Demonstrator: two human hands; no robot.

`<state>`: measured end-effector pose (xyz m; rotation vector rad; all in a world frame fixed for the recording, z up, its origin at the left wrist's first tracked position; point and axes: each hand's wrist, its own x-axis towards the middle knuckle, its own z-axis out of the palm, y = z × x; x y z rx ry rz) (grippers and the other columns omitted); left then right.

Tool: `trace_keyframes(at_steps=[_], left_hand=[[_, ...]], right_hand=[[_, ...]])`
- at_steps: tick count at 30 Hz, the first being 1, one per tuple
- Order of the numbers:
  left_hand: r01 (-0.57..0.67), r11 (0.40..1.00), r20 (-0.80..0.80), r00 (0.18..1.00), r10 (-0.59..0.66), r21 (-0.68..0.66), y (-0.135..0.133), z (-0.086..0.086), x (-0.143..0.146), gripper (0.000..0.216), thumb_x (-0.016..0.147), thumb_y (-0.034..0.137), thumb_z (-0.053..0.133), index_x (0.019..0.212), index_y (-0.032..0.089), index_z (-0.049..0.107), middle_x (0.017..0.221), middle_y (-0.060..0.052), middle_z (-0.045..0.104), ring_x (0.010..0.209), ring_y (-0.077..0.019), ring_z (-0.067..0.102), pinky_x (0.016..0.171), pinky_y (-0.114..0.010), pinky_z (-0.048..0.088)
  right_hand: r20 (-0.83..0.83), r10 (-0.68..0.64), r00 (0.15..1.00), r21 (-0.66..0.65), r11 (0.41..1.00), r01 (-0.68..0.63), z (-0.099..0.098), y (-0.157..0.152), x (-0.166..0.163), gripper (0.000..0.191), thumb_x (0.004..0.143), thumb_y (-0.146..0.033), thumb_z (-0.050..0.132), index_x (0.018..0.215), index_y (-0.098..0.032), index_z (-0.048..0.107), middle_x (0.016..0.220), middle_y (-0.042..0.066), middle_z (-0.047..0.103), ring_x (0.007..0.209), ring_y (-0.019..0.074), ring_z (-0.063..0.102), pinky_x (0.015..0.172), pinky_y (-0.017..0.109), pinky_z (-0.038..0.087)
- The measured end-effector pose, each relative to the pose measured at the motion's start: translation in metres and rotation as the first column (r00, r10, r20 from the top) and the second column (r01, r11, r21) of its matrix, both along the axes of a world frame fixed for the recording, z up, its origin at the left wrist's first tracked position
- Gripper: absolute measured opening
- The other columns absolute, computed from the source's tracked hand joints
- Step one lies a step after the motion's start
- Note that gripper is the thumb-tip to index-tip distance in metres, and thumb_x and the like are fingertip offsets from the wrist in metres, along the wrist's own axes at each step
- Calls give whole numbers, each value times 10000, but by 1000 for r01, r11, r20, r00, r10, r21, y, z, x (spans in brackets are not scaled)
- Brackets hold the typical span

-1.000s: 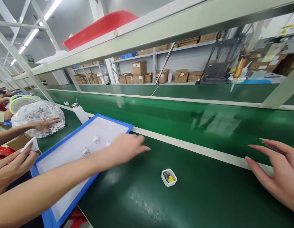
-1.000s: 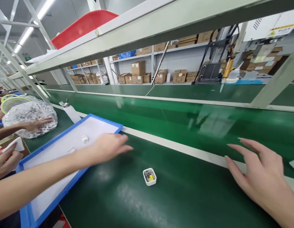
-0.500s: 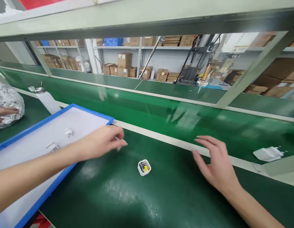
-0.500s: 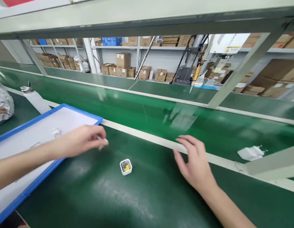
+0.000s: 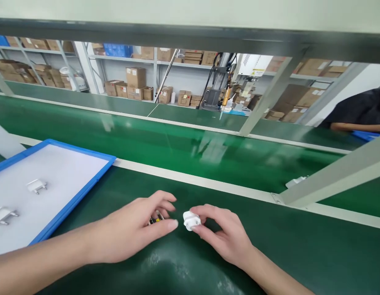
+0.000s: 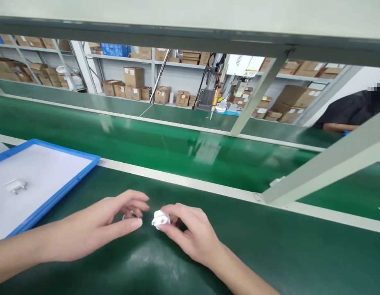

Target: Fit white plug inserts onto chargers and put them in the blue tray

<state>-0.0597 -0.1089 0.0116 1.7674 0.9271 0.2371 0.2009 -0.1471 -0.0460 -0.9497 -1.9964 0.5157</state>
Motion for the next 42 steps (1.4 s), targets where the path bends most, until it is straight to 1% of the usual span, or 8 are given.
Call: trace_keyframes(at_steps=[2, 4, 7, 11, 16, 29, 35, 42], left_hand=[[105, 980, -168, 983, -76, 167, 9, -10, -15, 546, 894, 491, 647, 1402, 380, 478, 1390, -30, 542, 1267, -246, 517, 1044, -363, 419], [234, 944, -255, 951, -173, 233, 18, -24, -17, 411, 868, 435, 685, 1260, 350, 594, 1229, -19, 605, 1127, -230, 574, 920, -313, 446], [238, 925, -259, 952, -162, 297, 25, -46, 2, 234, 831, 430, 711, 946, 250, 616, 882, 16, 615, 795, -172, 575, 656, -264, 384], [86, 928, -143, 989, -36, 364, 27, -63, 56, 352, 760, 491, 736, 777, 216, 517, 789, 24, 588, 716, -166, 538, 581, -268, 315], [-8, 921, -27, 999, 20, 389, 31, -75, 108, 323, 720, 452, 757, 774, 213, 546, 855, -15, 611, 870, -227, 570, 744, -316, 417], [-26, 920, 45, 999, 9, 392, 31, -86, 115, 263, 772, 344, 686, 727, 212, 463, 832, -9, 598, 824, -214, 516, 775, -370, 383], [-8, 922, 39, 999, -8, 386, 32, -89, 114, 292, 785, 354, 704, 741, 209, 454, 854, -12, 597, 837, -215, 500, 779, -378, 381], [-38, 913, 90, 996, 2, 407, 31, -90, 114, 268, 795, 310, 685, 726, 200, 451, 813, 13, 565, 805, -189, 482, 762, -357, 357]], right_hand=[[-149, -16, 989, -273, 962, -25, -3, 3, -2, 195, 999, -377, 626, 1068, -195, 641, 727, 10, 649, 556, 130, 606, 525, 246, 486], [-301, -24, 953, -501, 855, -137, -6, 6, -4, 246, 983, -420, 642, 1017, -179, 611, 719, 15, 663, 506, 118, 588, 492, 234, 473], [-412, -34, 911, -617, 746, -251, -8, 9, -5, 315, 957, -466, 669, 1004, -178, 550, 715, 20, 683, 505, 123, 596, 521, 242, 481], [-220, -31, 975, -573, 813, -104, -4, 9, 1, 273, 1023, -465, 560, 1062, -199, 511, 718, 0, 685, 550, 131, 608, 593, 255, 484], [270, -13, 963, -272, 958, 89, 8, 13, 27, 223, 1054, -400, 503, 1070, -198, 598, 688, -19, 571, 599, 123, 509, 535, 236, 351], [443, 95, 892, -353, 933, 76, 27, 22, 48, 130, 1034, -296, 543, 948, -201, 564, 742, -28, 508, 644, 109, 435, 574, 239, 327], [344, 54, 938, -427, 898, 105, 25, 26, 52, 169, 1055, -352, 532, 999, -197, 568, 743, -16, 568, 618, 113, 444, 547, 245, 334], [472, 156, 868, -331, 944, 11, 34, 26, 49, 129, 1082, -249, 477, 1032, -184, 578, 821, 7, 574, 700, 126, 477, 640, 261, 342]])
